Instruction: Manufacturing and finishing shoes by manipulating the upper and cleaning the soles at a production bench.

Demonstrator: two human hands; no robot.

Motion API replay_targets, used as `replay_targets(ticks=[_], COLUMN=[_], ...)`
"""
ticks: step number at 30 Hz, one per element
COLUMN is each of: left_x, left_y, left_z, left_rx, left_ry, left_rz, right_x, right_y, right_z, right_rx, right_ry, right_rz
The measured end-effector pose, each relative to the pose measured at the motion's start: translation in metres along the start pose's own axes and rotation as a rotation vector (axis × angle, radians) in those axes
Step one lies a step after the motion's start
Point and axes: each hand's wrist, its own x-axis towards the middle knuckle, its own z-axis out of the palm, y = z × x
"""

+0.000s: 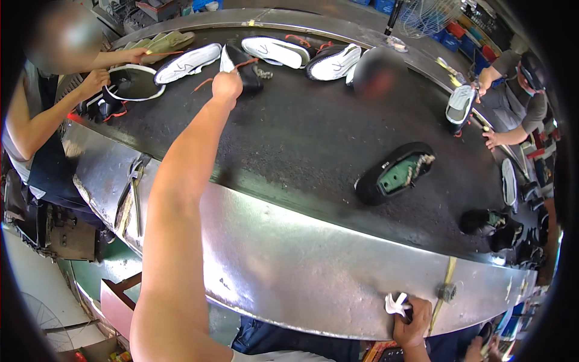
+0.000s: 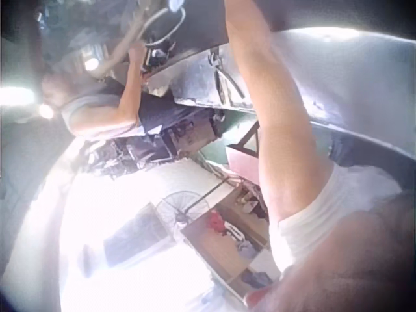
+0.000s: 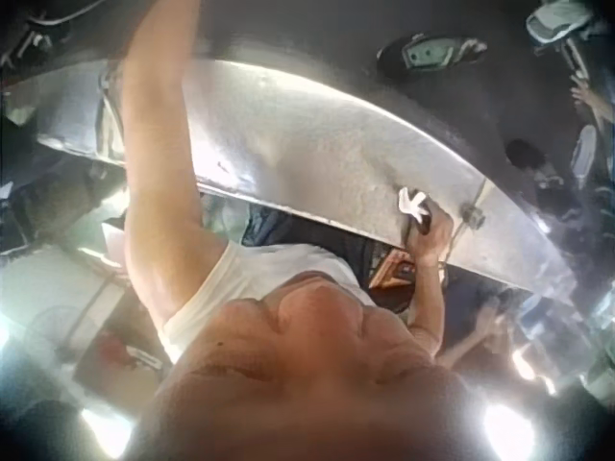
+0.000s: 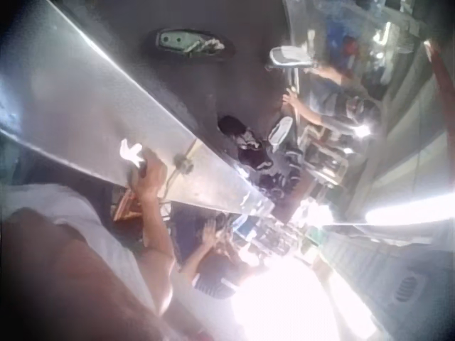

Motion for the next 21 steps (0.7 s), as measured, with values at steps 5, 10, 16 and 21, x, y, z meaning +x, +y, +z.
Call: replay_targets(ticks=[5,10,16,21], left_x=[-0.099,-0.164,-0.239,-0.27], left_y=[0.012,0.013,0.03,0.005], left_z=[-0.07,-0.117,-0.175,-0.236], left_rx=[-0.538,-0.33,-0.429,-0.378], left_ry=[-0.348,-0.371,-0.508,-0.531], left_rz=[-0.127,-0.023,0.152,0.188], right_x=[-0.014,-0.012,-0.023,-0.02], right_y=[0.011,0.0,-0.004,0.0], right_z=[0.001,0.003,0.005,0.009], right_rx=[-0.013,0.011,0.009,0.005], right_ry=[0.069,0.085,0.126,0.118], right_rz=[-0.018,0.001,0.014,0.003])
